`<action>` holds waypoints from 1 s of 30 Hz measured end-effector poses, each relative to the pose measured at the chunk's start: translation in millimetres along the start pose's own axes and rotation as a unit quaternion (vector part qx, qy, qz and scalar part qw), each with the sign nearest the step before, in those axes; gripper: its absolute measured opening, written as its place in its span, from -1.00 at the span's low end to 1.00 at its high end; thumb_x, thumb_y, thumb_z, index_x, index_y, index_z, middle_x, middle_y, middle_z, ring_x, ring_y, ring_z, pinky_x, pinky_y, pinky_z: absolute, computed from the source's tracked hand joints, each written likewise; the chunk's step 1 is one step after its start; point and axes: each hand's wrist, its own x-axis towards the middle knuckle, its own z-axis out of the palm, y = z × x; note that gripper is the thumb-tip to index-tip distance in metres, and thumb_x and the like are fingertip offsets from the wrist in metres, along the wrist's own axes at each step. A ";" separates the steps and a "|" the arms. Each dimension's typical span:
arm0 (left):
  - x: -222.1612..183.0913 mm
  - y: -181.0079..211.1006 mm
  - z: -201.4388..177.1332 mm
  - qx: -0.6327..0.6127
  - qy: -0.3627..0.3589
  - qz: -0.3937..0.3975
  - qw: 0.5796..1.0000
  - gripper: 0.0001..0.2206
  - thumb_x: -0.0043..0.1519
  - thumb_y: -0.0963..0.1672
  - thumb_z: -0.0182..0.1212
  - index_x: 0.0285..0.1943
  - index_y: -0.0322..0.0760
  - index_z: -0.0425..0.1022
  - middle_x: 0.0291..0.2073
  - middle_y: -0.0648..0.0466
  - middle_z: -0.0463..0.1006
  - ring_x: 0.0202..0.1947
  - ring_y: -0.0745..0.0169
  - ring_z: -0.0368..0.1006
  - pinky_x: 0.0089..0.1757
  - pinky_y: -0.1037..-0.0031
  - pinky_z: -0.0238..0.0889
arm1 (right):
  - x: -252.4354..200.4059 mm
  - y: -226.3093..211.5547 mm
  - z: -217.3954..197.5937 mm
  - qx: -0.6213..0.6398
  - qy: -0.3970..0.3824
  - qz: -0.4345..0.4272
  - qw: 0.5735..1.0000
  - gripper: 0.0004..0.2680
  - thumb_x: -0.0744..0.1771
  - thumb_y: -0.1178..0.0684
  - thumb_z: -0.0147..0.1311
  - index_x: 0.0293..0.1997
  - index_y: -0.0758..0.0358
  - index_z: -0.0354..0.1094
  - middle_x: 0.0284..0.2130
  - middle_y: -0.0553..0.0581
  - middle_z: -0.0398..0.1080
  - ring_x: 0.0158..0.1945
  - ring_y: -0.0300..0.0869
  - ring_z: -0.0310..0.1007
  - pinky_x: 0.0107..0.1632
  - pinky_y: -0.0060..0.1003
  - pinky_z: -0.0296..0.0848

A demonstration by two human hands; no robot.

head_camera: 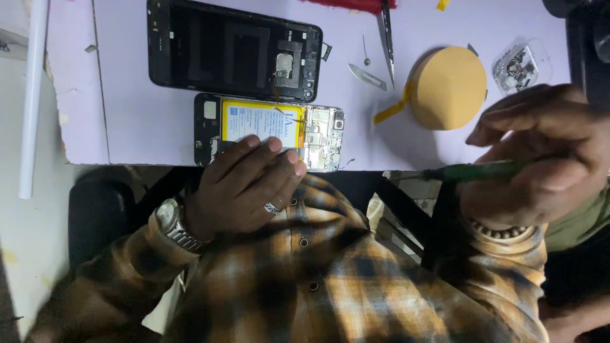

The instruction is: Disassembling a mobile phone using a screwdriver and prying tool, then testing it with a charging cable.

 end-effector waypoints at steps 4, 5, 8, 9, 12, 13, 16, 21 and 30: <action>-2.6 0.8 -1.7 -0.006 -0.024 0.001 1.000 -0.79 0.42 -0.15 0.54 0.15 -0.24 0.63 0.11 0.02 0.63 0.17 -0.04 0.54 0.18 0.13 0.46 | 12.4 -6.5 28.7 0.132 0.109 0.019 0.985 -0.71 0.56 -0.10 -0.23 -0.05 0.42 0.06 -0.37 0.34 0.11 -0.59 0.01 0.22 -0.59 -0.20 0.21; -1.7 0.6 -2.1 -0.006 -0.025 0.002 1.000 -0.81 0.43 -0.14 0.53 0.12 -0.25 0.63 0.09 0.02 0.64 0.18 -0.05 0.53 0.19 0.14 0.44 | 15.3 -12.4 28.7 0.114 0.052 0.041 0.991 -0.74 0.55 -0.06 -0.10 0.05 0.39 0.01 -0.27 0.35 0.11 -0.53 0.05 0.32 -0.51 -0.17 0.38; -1.9 -0.4 -2.0 -0.004 -0.026 0.007 1.000 -0.81 0.44 -0.13 0.51 0.12 -0.26 0.62 0.09 0.01 0.66 0.18 -0.05 0.52 0.19 0.15 0.43 | 20.1 -9.5 21.7 0.095 -0.010 0.052 0.994 -0.72 0.53 0.03 0.06 0.16 0.41 -0.02 -0.15 0.45 0.23 -0.40 0.13 0.44 -0.35 -0.09 0.58; -2.3 -0.7 -1.4 -0.002 -0.024 0.010 1.000 -0.79 0.44 -0.13 0.51 0.15 -0.25 0.61 0.09 0.00 0.66 0.18 -0.05 0.52 0.18 0.16 0.44 | 20.8 -5.4 17.8 0.093 -0.015 0.040 0.995 -0.73 0.53 0.09 0.09 0.18 0.45 0.01 -0.13 0.55 0.34 -0.31 0.16 0.46 -0.27 -0.04 0.60; -1.1 -0.5 -1.0 -0.007 -0.019 0.005 1.000 -0.82 0.43 -0.14 0.51 0.13 -0.24 0.63 0.08 0.01 0.66 0.18 -0.06 0.53 0.20 0.14 0.42 | 36.4 16.8 9.1 0.077 -0.091 -0.050 0.992 -0.77 0.53 0.52 0.19 0.00 0.53 0.10 -0.04 0.69 0.42 0.24 0.42 0.61 0.39 0.26 0.72; -3.0 0.1 -1.0 -0.006 -0.017 0.008 1.000 -0.82 0.43 -0.14 0.51 0.13 -0.24 0.63 0.08 0.01 0.66 0.18 -0.06 0.53 0.20 0.14 0.42 | 36.9 19.7 9.3 0.076 -0.089 -0.052 0.992 -0.77 0.53 0.52 0.19 0.00 0.53 0.10 -0.04 0.69 0.42 0.24 0.42 0.61 0.39 0.26 0.72; -5.3 0.3 -1.3 -0.009 -0.032 0.008 0.999 -0.79 0.45 -0.14 0.49 0.18 -0.26 0.60 0.14 -0.01 0.63 0.21 -0.06 0.51 0.22 0.13 0.40 | 40.5 28.0 10.9 -0.084 -0.111 -0.108 0.984 -0.82 0.50 0.64 0.29 0.01 0.73 0.29 0.11 0.76 0.48 0.21 0.43 0.62 0.16 0.06 0.67; -2.0 1.7 -1.2 -0.013 -0.024 -0.001 1.000 -0.82 0.42 -0.15 0.50 0.11 -0.27 0.61 0.07 0.01 0.67 0.15 -0.06 0.56 0.20 0.13 0.40 | 43.5 20.6 28.1 -0.311 -0.151 -0.243 0.906 -0.86 0.56 0.16 0.27 0.16 0.50 0.52 0.38 0.53 0.29 0.46 0.41 0.20 0.39 0.41 0.30; -3.0 1.1 -1.7 0.006 -0.029 0.004 1.000 -0.77 0.42 -0.12 0.53 0.15 -0.26 0.62 0.11 0.03 0.64 0.18 -0.04 0.54 0.20 0.13 0.43 | 22.6 7.0 44.2 -0.306 -0.223 -0.201 0.903 -0.58 0.57 -0.24 -0.07 0.25 0.38 0.59 0.48 0.37 0.32 0.59 0.37 0.12 0.53 0.39 -0.36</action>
